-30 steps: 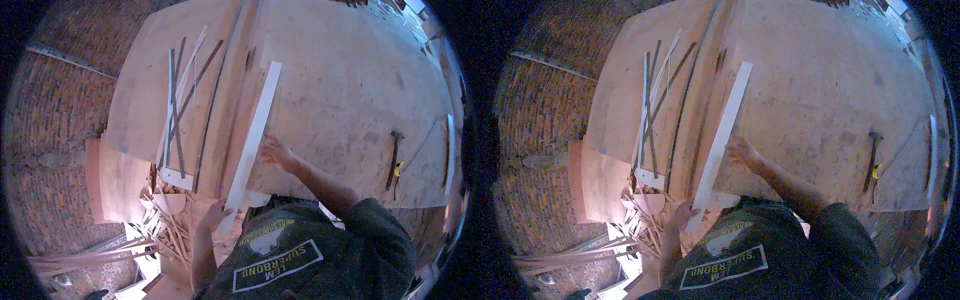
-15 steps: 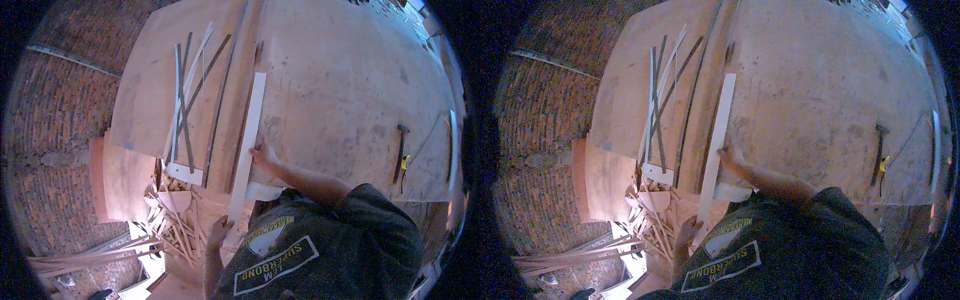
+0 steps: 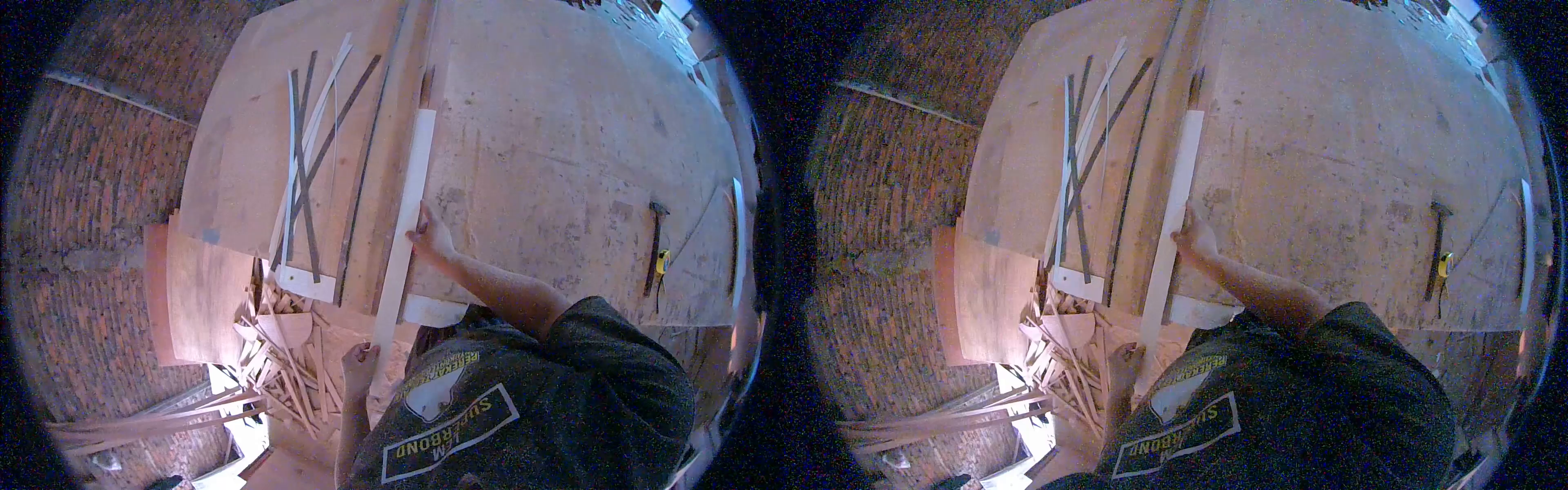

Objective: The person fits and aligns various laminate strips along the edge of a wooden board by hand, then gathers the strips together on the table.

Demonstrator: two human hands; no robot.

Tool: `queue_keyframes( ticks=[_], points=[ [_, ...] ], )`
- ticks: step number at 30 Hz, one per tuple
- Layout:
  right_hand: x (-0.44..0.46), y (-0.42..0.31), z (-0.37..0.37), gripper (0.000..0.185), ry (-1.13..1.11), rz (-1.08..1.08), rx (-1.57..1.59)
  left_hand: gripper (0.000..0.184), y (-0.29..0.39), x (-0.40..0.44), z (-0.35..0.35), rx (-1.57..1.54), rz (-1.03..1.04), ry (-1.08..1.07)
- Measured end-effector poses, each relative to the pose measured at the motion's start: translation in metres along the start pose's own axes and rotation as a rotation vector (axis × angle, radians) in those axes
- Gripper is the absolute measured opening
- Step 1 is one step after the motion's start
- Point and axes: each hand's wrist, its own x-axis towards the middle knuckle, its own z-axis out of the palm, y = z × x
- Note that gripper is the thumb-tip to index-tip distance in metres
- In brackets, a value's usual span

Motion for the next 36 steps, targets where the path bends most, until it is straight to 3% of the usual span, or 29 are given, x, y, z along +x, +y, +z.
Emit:
queue_keyframes(
  ticks=[14, 18, 22, 25, 29, 32, 35, 36],
  points=[
    [0.060, 0.027, 0.004, 0.080, 0.094, -0.162, -0.059, 0.026, 0.040, 0.011, 0.007, 0.025, 0.168, 0.015],
    [0.060, 0.000, -0.017, 0.077, 0.017, -0.078, -0.053, 0.040, 0.047, 0.018, 0.012, 0.012, 0.199, 0.007],
    [0.075, -0.003, -0.021, 0.080, 0.081, -0.178, -0.189, 0.065, 0.094, 0.008, 0.018, -0.002, 0.205, -0.060],
    [0.085, -0.011, -0.032, 0.083, 0.040, -0.146, -0.182, 0.073, 0.093, 0.022, 0.025, 0.091, 0.485, -0.113],
    [0.097, -0.024, -0.041, 0.083, -0.019, -0.080, -0.191, 0.071, 0.083, 0.036, 0.027, 0.231, 0.514, -0.035],
    [0.099, -0.034, -0.045, 0.081, 0.002, -0.075, -0.357, 0.068, 0.112, 0.025, 0.033, 0.366, 0.567, 0.010],
    [0.105, 0.021, -0.010, 0.078, 0.345, -0.460, -0.325, 0.067, 0.109, 0.030, 0.036, 0.355, 0.583, 0.014],
    [0.091, 0.013, -0.014, 0.075, 0.232, -0.317, -0.252, 0.067, 0.107, 0.032, 0.036, 0.347, 0.585, 0.012]
  ],
)
